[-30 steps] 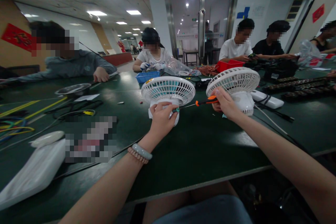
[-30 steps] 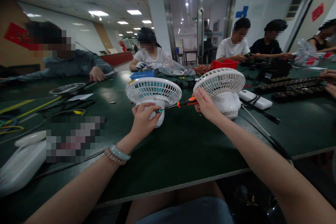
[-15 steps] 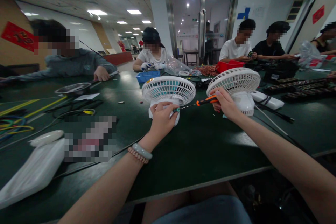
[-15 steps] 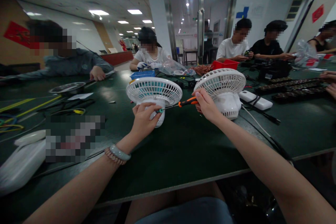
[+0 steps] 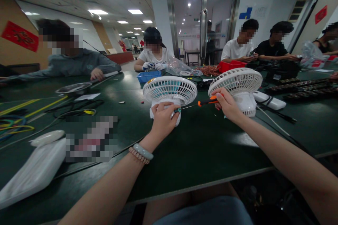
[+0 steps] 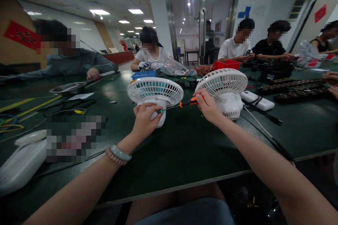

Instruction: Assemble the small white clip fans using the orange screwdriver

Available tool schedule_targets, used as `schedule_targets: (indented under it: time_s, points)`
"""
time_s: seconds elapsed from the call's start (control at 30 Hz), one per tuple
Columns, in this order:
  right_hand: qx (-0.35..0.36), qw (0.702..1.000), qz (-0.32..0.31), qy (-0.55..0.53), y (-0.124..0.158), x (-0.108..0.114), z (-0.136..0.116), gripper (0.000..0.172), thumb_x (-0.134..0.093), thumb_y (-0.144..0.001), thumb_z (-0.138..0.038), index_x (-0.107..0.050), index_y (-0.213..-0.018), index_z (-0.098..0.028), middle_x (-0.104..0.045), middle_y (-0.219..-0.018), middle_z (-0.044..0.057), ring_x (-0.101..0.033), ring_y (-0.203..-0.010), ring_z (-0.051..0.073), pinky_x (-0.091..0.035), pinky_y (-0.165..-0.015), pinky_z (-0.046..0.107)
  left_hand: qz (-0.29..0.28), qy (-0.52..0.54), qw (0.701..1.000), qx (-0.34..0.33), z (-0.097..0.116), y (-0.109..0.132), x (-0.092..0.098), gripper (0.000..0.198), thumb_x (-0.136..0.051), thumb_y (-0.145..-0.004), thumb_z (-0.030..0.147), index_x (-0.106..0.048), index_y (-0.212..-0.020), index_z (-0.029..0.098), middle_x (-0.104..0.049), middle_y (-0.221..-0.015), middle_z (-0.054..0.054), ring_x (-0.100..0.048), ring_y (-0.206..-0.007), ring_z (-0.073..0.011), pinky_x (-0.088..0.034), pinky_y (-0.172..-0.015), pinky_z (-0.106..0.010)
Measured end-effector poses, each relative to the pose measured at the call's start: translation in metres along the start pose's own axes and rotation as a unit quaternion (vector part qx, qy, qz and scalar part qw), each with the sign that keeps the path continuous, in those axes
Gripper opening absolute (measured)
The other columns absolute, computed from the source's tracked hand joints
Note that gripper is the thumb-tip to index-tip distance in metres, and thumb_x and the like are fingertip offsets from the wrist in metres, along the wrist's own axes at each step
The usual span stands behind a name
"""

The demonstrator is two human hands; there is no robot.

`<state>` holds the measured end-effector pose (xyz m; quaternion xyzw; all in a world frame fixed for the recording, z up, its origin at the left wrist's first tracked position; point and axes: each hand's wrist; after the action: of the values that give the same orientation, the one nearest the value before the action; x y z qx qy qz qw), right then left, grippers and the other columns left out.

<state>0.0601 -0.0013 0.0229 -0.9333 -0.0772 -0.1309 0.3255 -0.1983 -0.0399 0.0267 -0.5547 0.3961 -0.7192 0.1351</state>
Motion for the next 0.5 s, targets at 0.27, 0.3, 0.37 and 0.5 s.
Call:
schedule_targets:
  time_s: [0.27,0.3,0.37,0.5]
  points:
    - [-0.01,0.999,0.006,-0.033,-0.0005,0.0029,0.0008,0.021,-0.037,-0.086,-0.039,-0.048,-0.09,-0.022,-0.039,-0.053,-0.005,-0.038,-0.043,0.01,-0.031,-0.043,0.024,-0.003,0.001,1.0,0.002,0.0003,-0.0002,-0.0009,0.02,-0.054,-0.077,0.025,-0.062,-0.095,0.025,-0.061,-0.101,-0.005,-0.052,-0.101,-0.0219,-0.028,-0.091,-0.043]
    - [-0.005,0.999,0.006,-0.033,-0.0011,0.0038,0.0022,0.018,-0.038,-0.084,-0.034,-0.048,-0.092,-0.022,-0.041,-0.056,-0.005,-0.04,-0.045,0.01,-0.033,-0.044,0.024,-0.002,0.002,1.0,0.003,0.0002,-0.0001,-0.0012,0.02,-0.054,-0.077,0.025,-0.062,-0.095,0.025,-0.061,-0.101,-0.005,-0.052,-0.101,-0.0217,-0.027,-0.092,-0.043]
    - [0.002,1.0,0.008,-0.021,-0.0023,0.0054,0.0048,0.018,-0.039,-0.08,-0.027,-0.048,-0.094,-0.021,-0.044,-0.06,-0.003,-0.044,-0.05,0.012,-0.036,-0.048,0.026,0.0,0.002,1.0,0.004,0.0,-0.0001,-0.0017,0.02,-0.054,-0.077,0.025,-0.062,-0.096,0.025,-0.061,-0.102,-0.005,-0.052,-0.102,-0.0214,-0.027,-0.092,-0.043]
    - [0.006,1.0,0.011,0.0,-0.0023,0.0059,0.0038,0.018,-0.038,-0.08,-0.025,-0.049,-0.095,-0.021,-0.046,-0.062,-0.003,-0.045,-0.052,0.012,-0.037,-0.051,0.027,0.0,-0.001,1.0,0.003,0.0003,-0.0005,-0.0018,0.02,-0.054,-0.077,0.025,-0.062,-0.095,0.025,-0.061,-0.101,-0.005,-0.052,-0.102,-0.0213,-0.028,-0.092,-0.042]
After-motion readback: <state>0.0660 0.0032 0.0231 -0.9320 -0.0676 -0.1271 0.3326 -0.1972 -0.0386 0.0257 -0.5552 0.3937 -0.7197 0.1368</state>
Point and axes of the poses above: each hand's wrist, its own y-axis away from the middle knuckle, its own x-axis out of the back of the hand, z = x × y
